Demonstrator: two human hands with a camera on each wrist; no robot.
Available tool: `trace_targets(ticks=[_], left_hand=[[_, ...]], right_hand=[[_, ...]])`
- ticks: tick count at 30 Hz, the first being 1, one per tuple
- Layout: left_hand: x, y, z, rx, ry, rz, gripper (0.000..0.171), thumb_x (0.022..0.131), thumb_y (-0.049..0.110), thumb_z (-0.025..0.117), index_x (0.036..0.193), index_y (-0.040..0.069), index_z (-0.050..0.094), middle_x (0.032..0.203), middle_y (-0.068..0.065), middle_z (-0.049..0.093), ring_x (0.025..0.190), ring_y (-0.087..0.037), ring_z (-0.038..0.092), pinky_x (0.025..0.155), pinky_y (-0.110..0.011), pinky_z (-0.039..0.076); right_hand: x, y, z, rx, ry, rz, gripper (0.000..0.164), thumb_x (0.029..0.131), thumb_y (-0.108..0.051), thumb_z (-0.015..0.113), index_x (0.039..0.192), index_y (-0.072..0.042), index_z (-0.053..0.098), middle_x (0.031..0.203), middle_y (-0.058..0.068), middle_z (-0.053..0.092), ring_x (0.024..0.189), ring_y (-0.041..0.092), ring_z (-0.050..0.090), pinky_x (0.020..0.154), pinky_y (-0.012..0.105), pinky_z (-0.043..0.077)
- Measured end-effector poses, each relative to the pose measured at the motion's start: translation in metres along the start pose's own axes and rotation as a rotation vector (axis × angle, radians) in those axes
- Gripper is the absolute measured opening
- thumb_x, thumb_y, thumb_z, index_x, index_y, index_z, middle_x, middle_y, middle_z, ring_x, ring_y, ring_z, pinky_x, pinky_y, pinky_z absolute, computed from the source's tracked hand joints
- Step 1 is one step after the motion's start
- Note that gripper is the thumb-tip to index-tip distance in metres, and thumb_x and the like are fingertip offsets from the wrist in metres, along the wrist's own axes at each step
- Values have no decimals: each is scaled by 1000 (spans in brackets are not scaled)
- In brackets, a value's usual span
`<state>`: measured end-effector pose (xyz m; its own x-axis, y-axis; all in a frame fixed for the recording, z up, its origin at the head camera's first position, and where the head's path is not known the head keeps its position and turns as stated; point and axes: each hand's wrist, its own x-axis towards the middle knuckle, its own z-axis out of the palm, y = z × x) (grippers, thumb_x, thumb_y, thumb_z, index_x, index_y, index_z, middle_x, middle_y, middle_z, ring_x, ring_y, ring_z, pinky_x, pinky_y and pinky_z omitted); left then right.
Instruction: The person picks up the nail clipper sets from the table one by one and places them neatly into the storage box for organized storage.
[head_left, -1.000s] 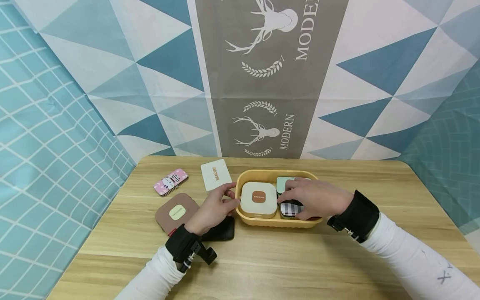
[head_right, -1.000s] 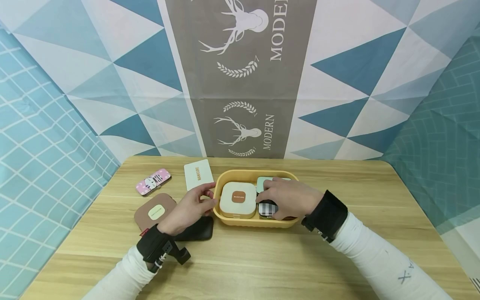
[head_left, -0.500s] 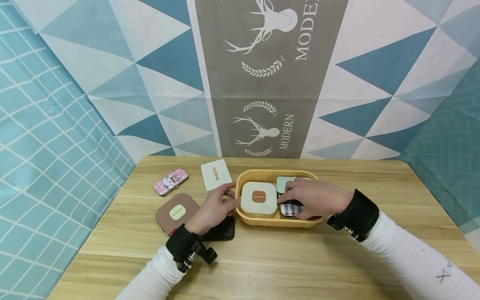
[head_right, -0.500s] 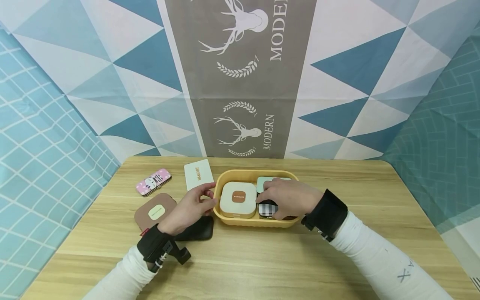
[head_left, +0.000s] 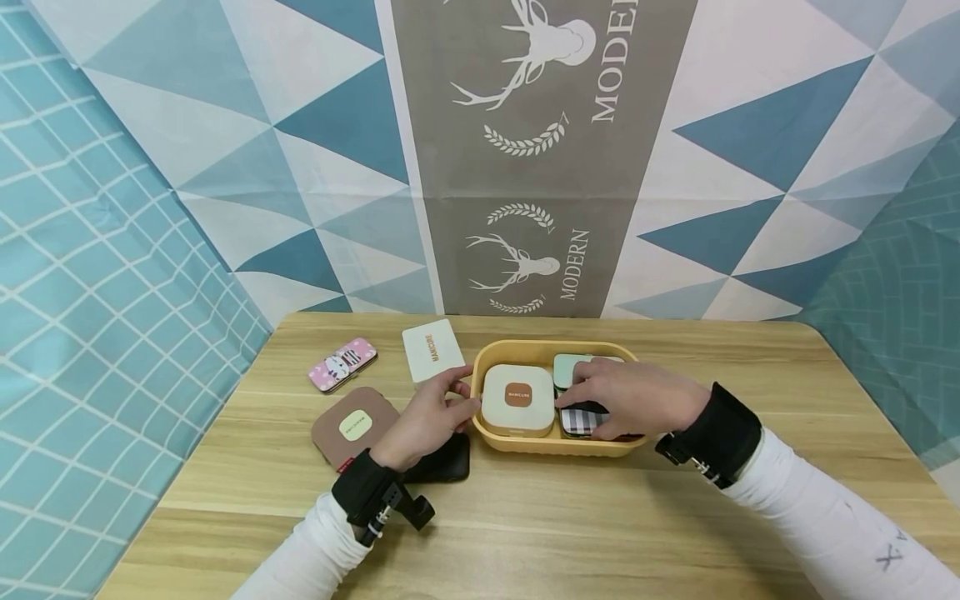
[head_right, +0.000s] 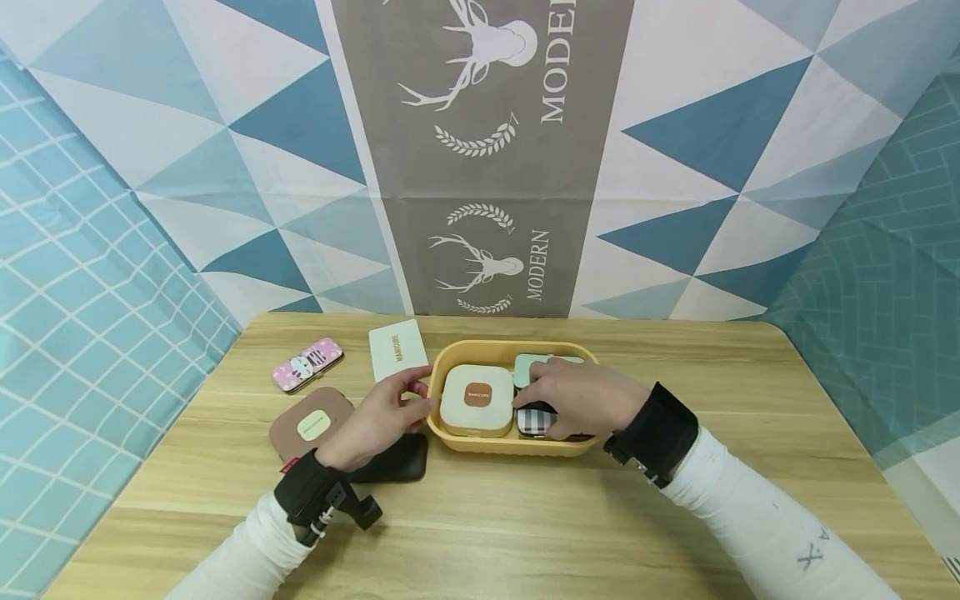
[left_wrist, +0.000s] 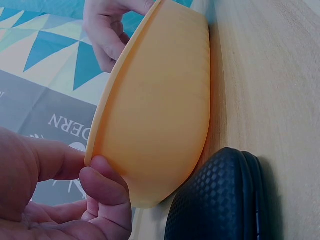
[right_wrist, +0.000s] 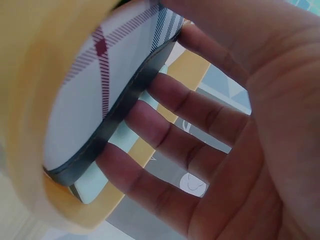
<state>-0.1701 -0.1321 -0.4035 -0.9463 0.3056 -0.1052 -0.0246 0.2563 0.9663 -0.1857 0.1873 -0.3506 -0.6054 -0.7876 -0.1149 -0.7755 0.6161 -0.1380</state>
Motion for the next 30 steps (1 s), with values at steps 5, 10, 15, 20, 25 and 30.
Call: trace_targets(ticks=[5, 10, 15, 20, 25, 30], left_hand=[[0, 0, 0, -3, 1, -2, 57, 104, 1, 61, 158, -3, 41, 111, -15, 51, 71, -18, 53, 69, -31, 48], [-1, 0, -1, -2, -5, 4, 57, 105, 2, 61, 158, -3, 41, 111, -15, 51, 71, -18, 52, 70, -33, 49], [0, 0, -1, -3, -4, 7, 57, 104, 1, 61, 158, -3, 41, 111, -15, 52, 71, -18, 52, 70, -33, 49], [0, 0, 0, -10, -4, 5, 57, 104, 1, 61, 158, -3, 41, 111, -15, 51, 71, -18, 52, 70, -34, 49], [-1, 0, 0, -3, -4, 5, 57, 105, 1, 61, 158, -3, 41, 111, -15, 51, 71, -18, 52, 70, -33, 49], [-1, 0, 1, 5, -3, 11, 56, 104, 1, 60, 157, -4, 41, 111, -15, 51, 70, -17, 52, 69, -31, 49]], right_hand=[[-2, 0, 2, 1, 15, 9, 48, 89, -22, 87, 135, -22, 74, 126, 2, 63, 114, 23, 60, 87, 38, 56], [-4, 0, 4, 1, 29, 11, 50, 89, -28, 88, 136, -22, 73, 128, 3, 63, 115, 22, 60, 86, 38, 57], [-8, 1, 4, 32, 83, 14, 47, 90, -30, 87, 134, -21, 74, 126, 1, 62, 110, 18, 58, 87, 36, 56], [-14, 1, 1, 60, 138, 9, 44, 93, -30, 85, 134, -19, 73, 124, 0, 60, 106, 17, 55, 84, 34, 55], [-19, 1, -1, 76, 177, 10, 45, 94, -31, 84, 136, -18, 72, 123, 0, 61, 102, 16, 56, 82, 33, 55], [-25, 0, -2, 72, 251, 50, 48, 96, -30, 83, 140, -17, 69, 126, 2, 63, 107, 18, 62, 87, 37, 56]])
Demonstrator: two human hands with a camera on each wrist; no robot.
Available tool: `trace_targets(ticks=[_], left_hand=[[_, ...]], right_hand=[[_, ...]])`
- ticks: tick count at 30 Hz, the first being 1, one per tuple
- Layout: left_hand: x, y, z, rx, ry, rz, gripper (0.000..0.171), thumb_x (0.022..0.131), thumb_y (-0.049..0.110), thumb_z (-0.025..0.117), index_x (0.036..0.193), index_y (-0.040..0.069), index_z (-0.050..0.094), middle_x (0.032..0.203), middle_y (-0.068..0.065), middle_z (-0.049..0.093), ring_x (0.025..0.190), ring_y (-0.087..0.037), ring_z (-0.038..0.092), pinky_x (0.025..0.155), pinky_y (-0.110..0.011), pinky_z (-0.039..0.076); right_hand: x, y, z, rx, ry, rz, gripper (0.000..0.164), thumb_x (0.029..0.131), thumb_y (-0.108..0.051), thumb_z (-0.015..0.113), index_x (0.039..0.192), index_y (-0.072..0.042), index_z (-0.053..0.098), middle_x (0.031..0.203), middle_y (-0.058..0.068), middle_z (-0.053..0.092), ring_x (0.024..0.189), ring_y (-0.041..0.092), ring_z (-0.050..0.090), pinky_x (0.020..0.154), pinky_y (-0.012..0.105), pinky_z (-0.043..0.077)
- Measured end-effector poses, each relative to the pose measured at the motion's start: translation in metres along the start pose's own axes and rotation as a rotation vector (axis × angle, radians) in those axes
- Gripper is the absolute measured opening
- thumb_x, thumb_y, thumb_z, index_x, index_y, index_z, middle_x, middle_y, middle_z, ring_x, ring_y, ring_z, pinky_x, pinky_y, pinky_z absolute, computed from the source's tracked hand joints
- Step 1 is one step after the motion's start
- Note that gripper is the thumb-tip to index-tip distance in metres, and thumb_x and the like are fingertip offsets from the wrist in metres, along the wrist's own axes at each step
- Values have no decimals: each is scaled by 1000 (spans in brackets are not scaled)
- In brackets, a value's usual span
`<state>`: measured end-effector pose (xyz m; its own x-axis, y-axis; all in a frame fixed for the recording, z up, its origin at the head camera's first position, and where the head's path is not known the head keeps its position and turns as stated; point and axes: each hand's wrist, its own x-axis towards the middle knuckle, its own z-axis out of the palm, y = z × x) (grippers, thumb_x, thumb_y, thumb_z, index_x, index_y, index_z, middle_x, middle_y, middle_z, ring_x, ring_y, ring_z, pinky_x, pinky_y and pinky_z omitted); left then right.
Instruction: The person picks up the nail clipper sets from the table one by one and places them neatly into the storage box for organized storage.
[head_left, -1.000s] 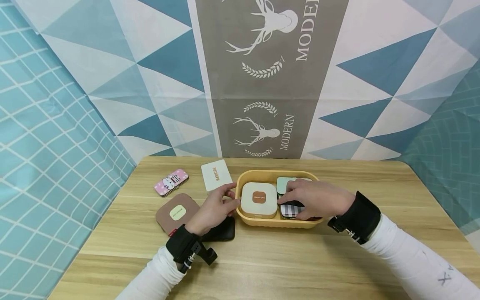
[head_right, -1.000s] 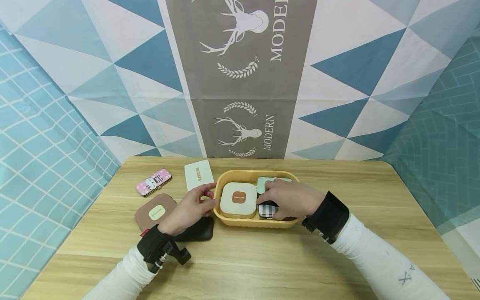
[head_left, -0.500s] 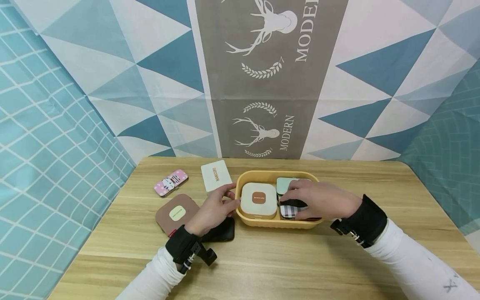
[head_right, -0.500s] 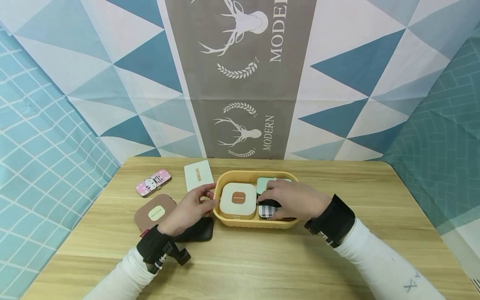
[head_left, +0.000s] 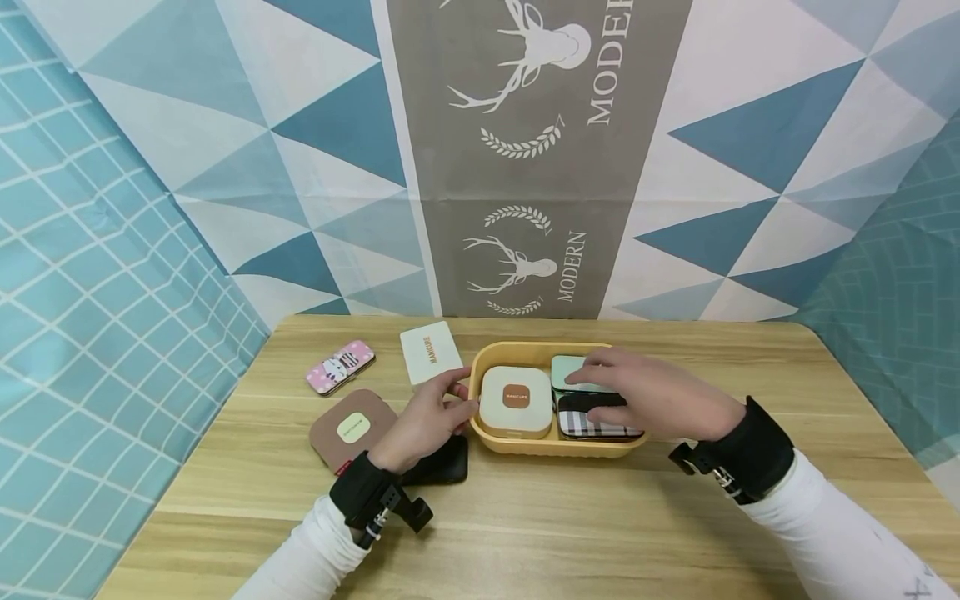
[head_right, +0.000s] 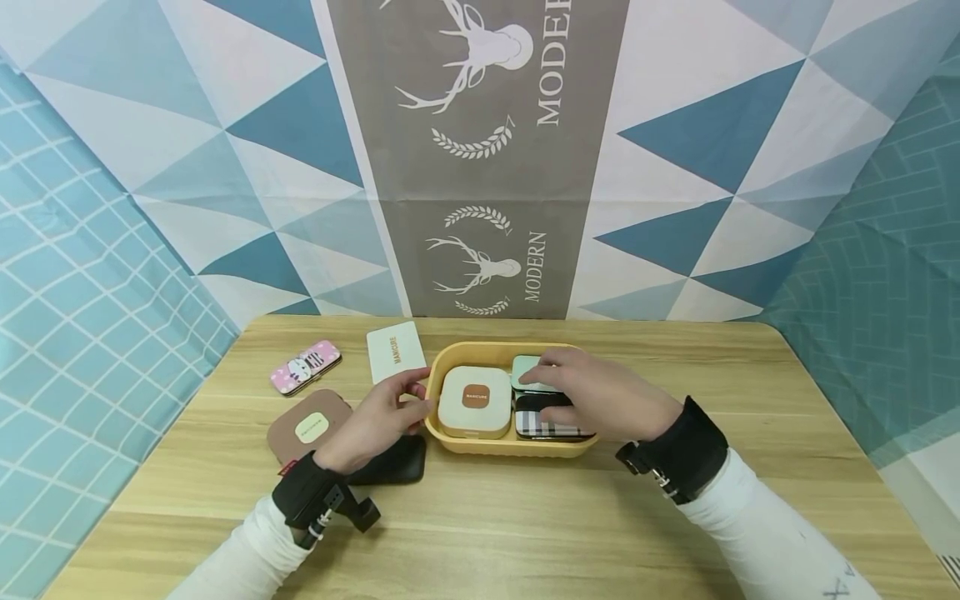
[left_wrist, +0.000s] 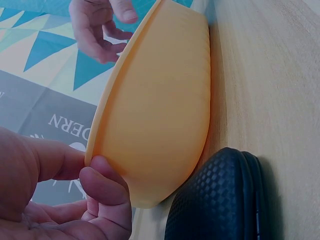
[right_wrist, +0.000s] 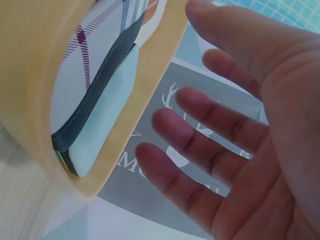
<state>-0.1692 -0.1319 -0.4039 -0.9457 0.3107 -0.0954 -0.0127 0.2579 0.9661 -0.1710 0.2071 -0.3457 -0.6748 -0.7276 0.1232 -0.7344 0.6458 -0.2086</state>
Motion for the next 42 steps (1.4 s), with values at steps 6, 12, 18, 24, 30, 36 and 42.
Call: trace_targets(ticks=[6, 12, 18, 24, 30, 36, 42], left_hand=[[0, 0, 0, -5, -4, -5, 56, 104, 1, 61, 157, -3, 41, 110, -15, 50, 68, -17, 50, 70, -33, 48], [0, 1, -2, -1, -9, -7, 56, 105, 3, 61, 157, -3, 41, 112, -16, 51, 70, -18, 52, 71, -35, 50], [0, 1, -2, -3, -12, -9, 57, 105, 2, 60, 158, -2, 40, 112, -16, 51, 70, -18, 51, 70, -35, 48], [1, 1, -1, -11, -4, -12, 57, 105, 1, 61, 158, -3, 40, 111, -15, 51, 69, -18, 52, 70, -34, 49], [1, 1, 0, -6, 5, -15, 57, 104, 0, 61, 158, -2, 41, 110, -15, 51, 68, -17, 51, 70, -34, 49], [0, 1, -1, 3, -4, -5, 57, 105, 1, 61, 158, -3, 40, 111, -16, 51, 69, -18, 51, 70, -34, 48], [1, 2, -1, 2, -3, -5, 57, 105, 1, 60, 158, -3, 40, 111, -16, 51, 70, -19, 51, 70, -35, 48]], right_hand=[[-8, 3, 0, 31, 106, 52, 51, 97, -30, 82, 143, -16, 66, 128, 3, 63, 106, 19, 66, 87, 37, 57], [-17, 4, 1, 93, 175, 135, 57, 98, -26, 81, 149, -13, 61, 138, 8, 61, 101, 21, 65, 82, 40, 55], [-25, 6, 5, 162, 272, 225, 55, 98, -23, 79, 149, -14, 60, 138, 10, 61, 102, 24, 62, 75, 38, 54], [-31, 8, 13, 212, 397, 312, 52, 98, -20, 80, 146, -9, 62, 128, 11, 64, 98, 24, 60, 71, 37, 56], [-38, 13, 21, 253, 476, 371, 54, 99, -19, 78, 147, -5, 60, 123, 15, 63, 97, 23, 61, 73, 37, 58], [-44, 15, 27, 319, 511, 420, 56, 101, -20, 76, 151, -3, 56, 123, 16, 62, 99, 26, 62, 74, 26, 54], [-49, 21, 34, 355, 525, 469, 55, 104, -24, 72, 151, -2, 54, 121, 18, 62, 98, 28, 63, 72, 26, 50]])
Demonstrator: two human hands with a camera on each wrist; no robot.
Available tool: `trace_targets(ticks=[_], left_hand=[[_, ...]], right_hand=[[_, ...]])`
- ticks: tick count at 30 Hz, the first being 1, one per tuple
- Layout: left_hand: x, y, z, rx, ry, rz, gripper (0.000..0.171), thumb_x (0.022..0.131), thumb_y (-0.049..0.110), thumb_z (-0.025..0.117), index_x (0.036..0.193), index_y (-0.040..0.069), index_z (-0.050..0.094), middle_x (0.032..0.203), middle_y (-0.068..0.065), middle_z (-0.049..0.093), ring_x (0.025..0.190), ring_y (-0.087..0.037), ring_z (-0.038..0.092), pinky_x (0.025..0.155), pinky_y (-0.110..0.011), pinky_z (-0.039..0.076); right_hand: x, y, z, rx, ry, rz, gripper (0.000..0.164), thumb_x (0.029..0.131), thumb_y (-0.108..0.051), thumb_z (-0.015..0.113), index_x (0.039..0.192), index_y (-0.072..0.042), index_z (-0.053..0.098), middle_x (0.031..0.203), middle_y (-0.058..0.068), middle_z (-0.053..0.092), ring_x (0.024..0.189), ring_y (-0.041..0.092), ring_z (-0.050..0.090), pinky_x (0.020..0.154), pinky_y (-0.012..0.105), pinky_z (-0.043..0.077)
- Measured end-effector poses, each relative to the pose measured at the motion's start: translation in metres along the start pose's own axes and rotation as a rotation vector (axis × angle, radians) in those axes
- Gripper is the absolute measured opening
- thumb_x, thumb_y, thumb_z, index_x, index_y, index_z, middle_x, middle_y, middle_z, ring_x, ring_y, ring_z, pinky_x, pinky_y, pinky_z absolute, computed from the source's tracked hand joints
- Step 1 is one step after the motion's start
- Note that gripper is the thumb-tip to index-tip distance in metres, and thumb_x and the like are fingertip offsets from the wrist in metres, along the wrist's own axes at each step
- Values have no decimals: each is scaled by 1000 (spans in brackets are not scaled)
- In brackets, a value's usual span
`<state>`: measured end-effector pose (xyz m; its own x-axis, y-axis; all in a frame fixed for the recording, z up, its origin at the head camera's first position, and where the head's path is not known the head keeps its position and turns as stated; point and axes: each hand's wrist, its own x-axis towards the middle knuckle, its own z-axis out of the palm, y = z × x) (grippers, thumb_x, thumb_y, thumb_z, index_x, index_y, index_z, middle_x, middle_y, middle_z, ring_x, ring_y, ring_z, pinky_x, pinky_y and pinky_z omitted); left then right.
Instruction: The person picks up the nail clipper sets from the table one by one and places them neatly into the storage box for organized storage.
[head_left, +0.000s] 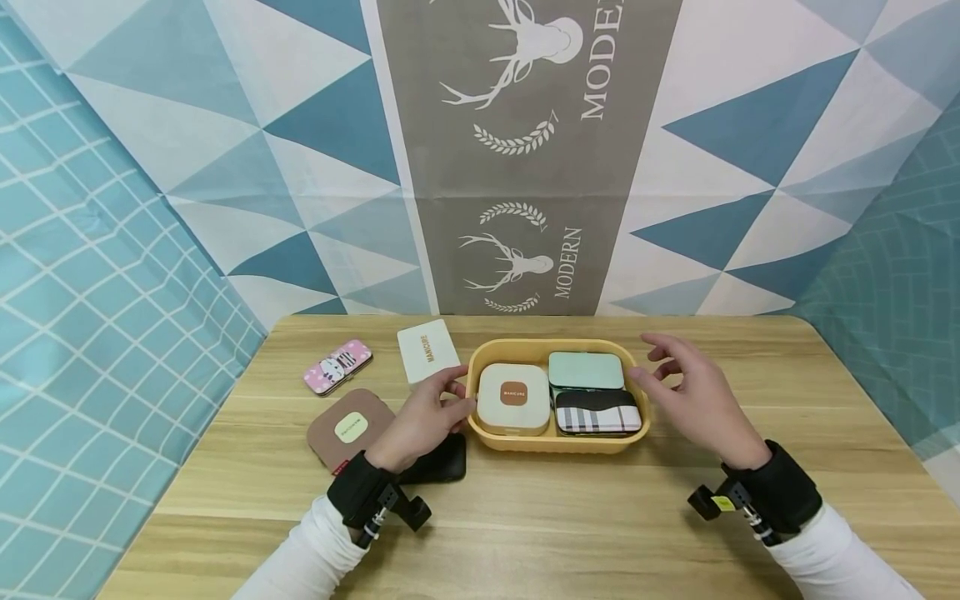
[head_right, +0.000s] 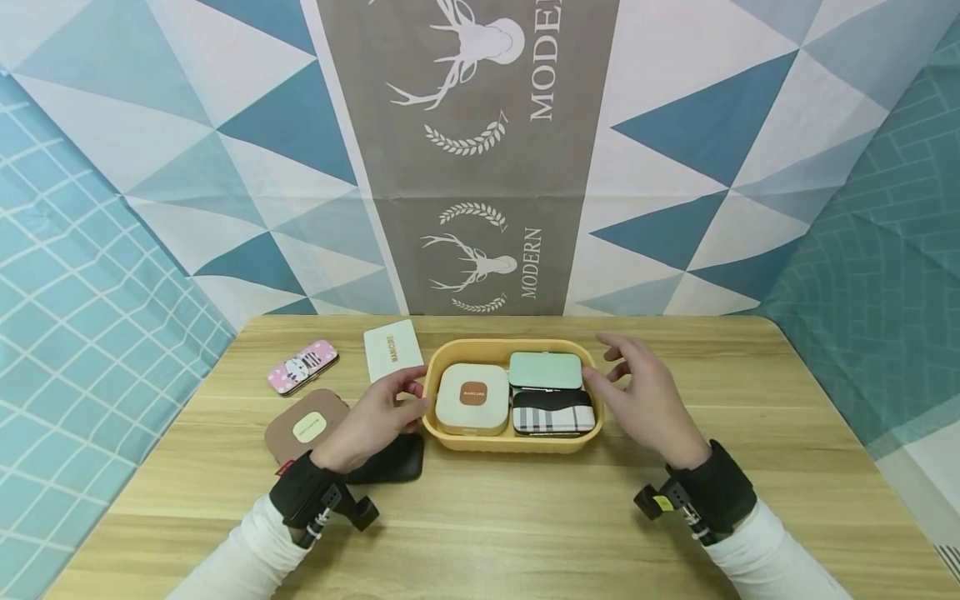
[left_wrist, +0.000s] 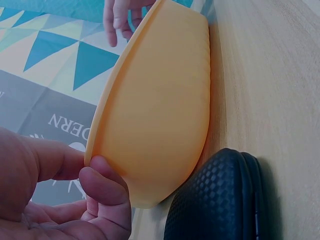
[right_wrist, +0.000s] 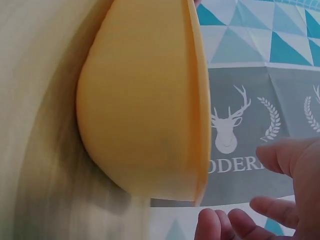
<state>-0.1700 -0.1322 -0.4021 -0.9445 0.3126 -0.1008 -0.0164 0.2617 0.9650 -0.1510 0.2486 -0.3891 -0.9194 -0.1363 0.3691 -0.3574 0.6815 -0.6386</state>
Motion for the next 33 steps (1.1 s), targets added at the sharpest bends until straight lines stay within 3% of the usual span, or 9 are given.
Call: trace_targets(ticks=[7, 15, 23, 33], left_hand=[[1, -1, 0, -3, 3, -6, 57, 104, 1, 60, 158, -3, 40, 111, -15, 51, 69, -17, 52, 68, -31, 48], [1, -1, 1, -7, 4, 2, 57, 104, 1, 60, 157, -3, 41, 110, -15, 51, 69, -17, 51, 67, -30, 48], [0, -1, 1, -4, 1, 16, 58, 104, 1, 60, 158, -3, 40, 110, -15, 51, 68, -16, 51, 67, -31, 49], [0, 0, -1, 10, -9, 13, 57, 105, 3, 61, 158, -4, 40, 112, -16, 53, 71, -18, 55, 69, -32, 50]], right_hand=[[-5, 5, 0, 51, -42, 95, 57, 106, -29, 68, 154, -1, 51, 121, 18, 62, 102, 34, 64, 71, 29, 54], [-8, 10, 5, 178, -127, 236, 64, 109, -35, 62, 156, 4, 43, 121, 22, 58, 88, 30, 65, 66, 37, 60], [-11, 17, 9, 341, -190, 382, 68, 110, -42, 58, 157, 3, 41, 117, 22, 54, 82, 26, 64, 67, 35, 61], [-12, 18, 10, 429, -228, 454, 66, 111, -40, 56, 158, 3, 39, 111, 21, 54, 78, 24, 60, 64, 35, 57]])
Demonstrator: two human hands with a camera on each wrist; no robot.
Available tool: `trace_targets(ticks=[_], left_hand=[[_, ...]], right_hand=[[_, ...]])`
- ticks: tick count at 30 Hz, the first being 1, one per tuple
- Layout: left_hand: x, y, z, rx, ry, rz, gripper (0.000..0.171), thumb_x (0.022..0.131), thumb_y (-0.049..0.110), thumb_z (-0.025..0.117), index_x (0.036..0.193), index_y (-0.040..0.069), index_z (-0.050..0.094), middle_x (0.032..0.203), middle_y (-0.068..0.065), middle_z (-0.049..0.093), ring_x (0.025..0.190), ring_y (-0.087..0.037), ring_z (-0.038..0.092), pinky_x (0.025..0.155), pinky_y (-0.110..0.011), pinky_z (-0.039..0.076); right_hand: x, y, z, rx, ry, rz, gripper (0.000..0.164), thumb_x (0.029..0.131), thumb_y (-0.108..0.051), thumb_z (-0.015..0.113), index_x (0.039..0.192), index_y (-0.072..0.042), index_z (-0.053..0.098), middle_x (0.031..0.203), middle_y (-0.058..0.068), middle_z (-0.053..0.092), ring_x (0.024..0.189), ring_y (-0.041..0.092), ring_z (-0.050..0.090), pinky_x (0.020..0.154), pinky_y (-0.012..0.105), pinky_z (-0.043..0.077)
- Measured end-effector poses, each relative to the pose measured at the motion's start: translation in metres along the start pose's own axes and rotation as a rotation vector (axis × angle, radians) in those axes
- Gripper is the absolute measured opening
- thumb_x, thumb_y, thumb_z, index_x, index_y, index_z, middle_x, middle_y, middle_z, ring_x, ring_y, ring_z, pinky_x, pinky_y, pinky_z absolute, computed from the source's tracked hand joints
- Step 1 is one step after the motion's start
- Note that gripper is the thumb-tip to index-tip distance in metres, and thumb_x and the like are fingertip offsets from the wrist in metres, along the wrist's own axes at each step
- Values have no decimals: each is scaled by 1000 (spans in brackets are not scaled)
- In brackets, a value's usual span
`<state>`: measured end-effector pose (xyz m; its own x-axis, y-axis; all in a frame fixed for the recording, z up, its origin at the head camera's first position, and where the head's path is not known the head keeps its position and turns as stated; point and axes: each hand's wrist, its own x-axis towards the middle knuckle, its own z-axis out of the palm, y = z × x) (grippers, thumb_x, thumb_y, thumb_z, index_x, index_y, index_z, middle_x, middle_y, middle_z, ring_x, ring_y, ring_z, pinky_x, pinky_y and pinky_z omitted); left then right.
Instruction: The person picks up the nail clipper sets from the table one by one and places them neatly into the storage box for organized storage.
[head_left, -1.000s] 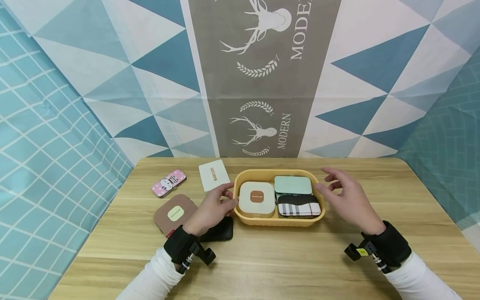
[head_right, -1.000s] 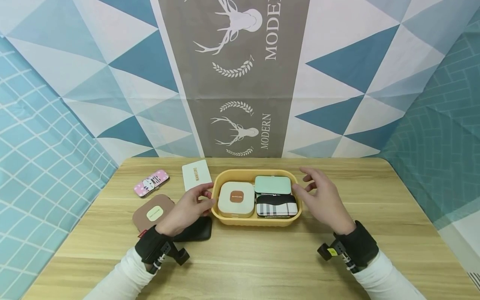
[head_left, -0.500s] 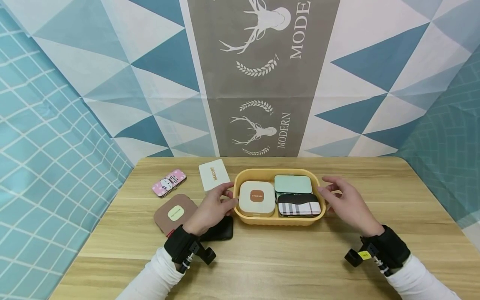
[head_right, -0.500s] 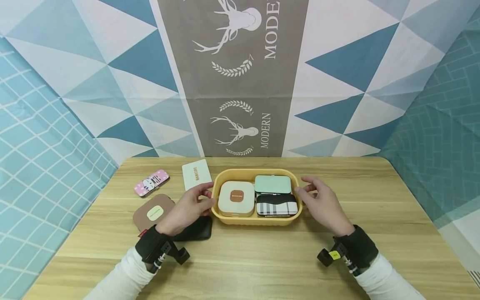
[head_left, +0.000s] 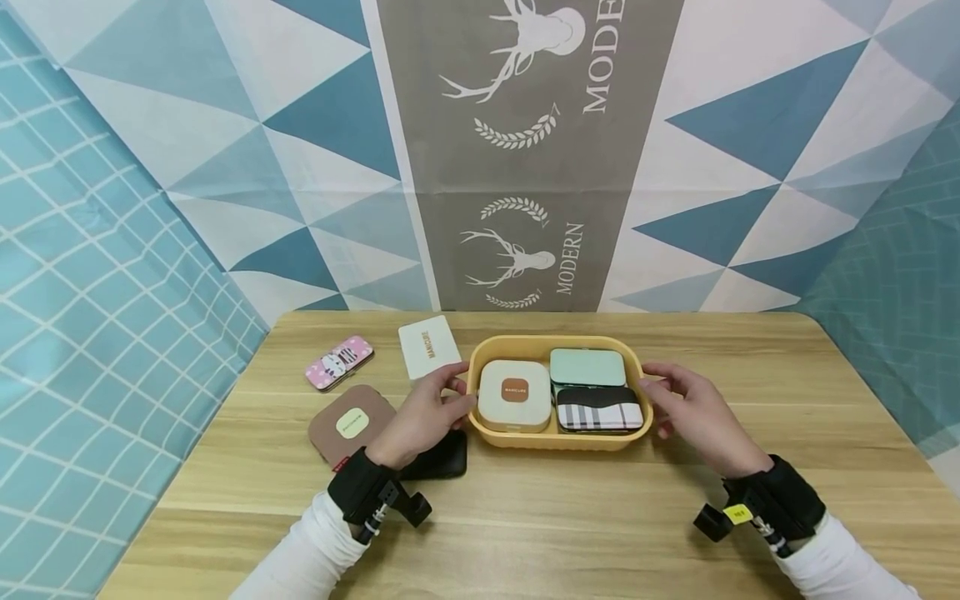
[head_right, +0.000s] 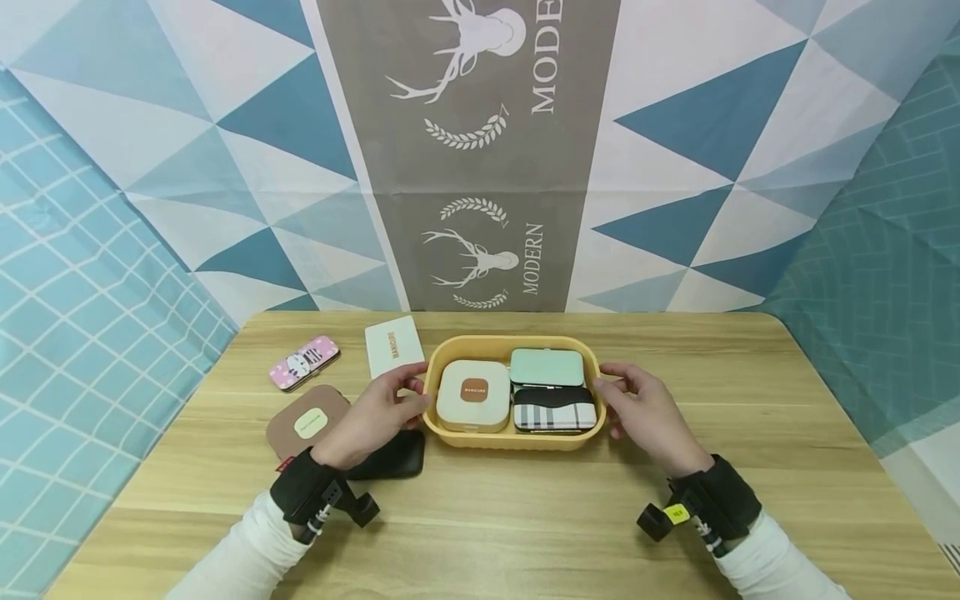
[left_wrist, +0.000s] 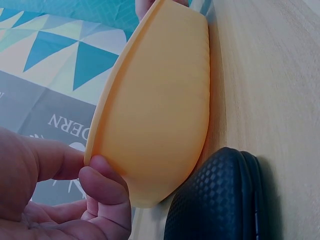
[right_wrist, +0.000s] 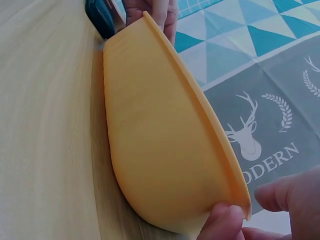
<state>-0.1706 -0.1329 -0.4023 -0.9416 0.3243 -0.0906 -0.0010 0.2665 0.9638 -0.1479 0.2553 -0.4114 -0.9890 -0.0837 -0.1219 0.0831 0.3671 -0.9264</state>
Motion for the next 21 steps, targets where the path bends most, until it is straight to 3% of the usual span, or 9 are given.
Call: trace_targets(ticks=[21], left_hand=[[3, -2, -1, -4, -11, -7, 56, 106, 3, 61, 157, -6, 39, 112, -16, 51, 71, -18, 54, 69, -32, 50]], right_hand=[[-1, -1, 3, 11, -1, -8, 53, 113, -26, 56, 155, 4, 42, 105, 21, 57, 72, 24, 59, 61, 33, 55]])
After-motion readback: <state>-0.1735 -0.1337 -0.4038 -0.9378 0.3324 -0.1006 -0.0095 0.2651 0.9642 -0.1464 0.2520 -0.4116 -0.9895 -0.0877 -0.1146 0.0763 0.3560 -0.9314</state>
